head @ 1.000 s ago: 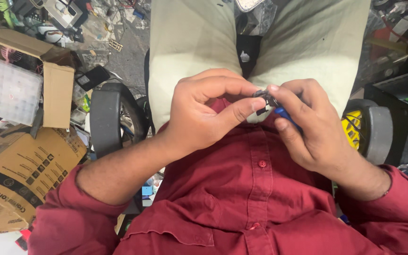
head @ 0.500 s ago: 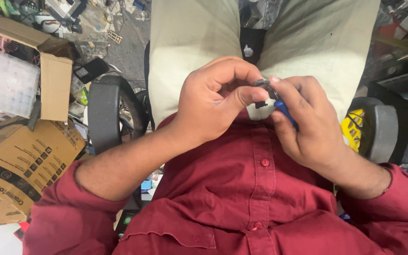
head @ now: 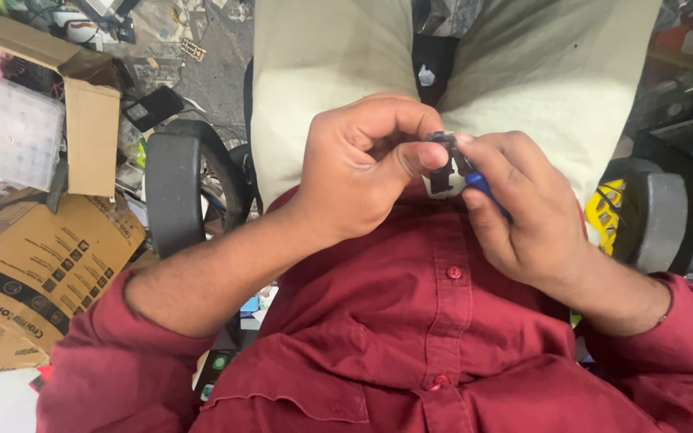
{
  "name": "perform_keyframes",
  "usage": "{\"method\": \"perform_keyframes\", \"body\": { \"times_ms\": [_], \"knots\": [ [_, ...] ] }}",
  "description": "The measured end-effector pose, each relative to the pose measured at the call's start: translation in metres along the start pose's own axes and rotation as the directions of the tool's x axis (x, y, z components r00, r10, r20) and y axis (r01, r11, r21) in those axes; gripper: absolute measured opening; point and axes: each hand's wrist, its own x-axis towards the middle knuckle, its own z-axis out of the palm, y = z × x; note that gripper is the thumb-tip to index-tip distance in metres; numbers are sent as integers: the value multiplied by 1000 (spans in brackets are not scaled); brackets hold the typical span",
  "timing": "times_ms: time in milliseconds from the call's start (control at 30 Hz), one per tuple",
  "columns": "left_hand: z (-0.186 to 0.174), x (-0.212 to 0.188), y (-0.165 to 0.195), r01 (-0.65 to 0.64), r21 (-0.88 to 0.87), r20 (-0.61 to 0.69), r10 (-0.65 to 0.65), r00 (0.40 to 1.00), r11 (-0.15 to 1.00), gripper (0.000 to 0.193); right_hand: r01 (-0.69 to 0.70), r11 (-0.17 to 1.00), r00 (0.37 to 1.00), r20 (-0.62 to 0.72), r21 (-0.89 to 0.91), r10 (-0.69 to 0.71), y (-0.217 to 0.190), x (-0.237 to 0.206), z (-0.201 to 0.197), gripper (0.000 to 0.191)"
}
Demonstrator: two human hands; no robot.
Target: The person disassembles a small electronic component using tweezers and a screwdriver, then tests it with a multimeter. They place the component onto a larger circuit board and continue adjusting it.
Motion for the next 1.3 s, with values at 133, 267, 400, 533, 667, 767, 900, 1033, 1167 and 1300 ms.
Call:
{"method": "perform_keyframes", "body": {
  "times_ms": [133,267,400,533,667,767,900,1033,1167,1300],
  "knots": [
    [-2,-1,-4,30,-64,9,-30,1000,997,19,2,1000,1000,-6,29,-2,1,-1,1,42],
    [-3,2,-9,52,-123,1,-52,999,991,19,-8,998,1000,-3,57,8,4,0,3,41],
    [-3,4,-11,61,-133,-18,-64,998,989,18,-91,990,996,27,105,88,6,-1,3,40],
    [-4,5,-13,82,-155,-35,-88,996,985,17,-125,972,992,42,198,119,8,-1,6,40],
    [-2,7,-16,88,-198,-64,-103,993,976,15,-169,944,986,53,283,160,10,-2,9,40],
    [-2,9,-18,103,-209,-94,-124,988,973,15,-188,936,982,64,297,177,12,-1,10,40],
    [-3,12,-17,96,-181,-138,-122,983,979,15,-146,963,989,46,227,139,16,4,11,41],
    [-1,14,-15,40,-145,-172,-65,983,989,16,-86,982,996,23,170,83,20,7,12,44],
    [-1,15,-10,18,-11,-137,-19,990,1000,15,-25,990,999,-21,139,28,23,7,13,46],
    [-1,13,-5,-71,200,-117,96,989,977,14,-44,989,999,-24,139,48,23,5,15,46]
  ]
}}
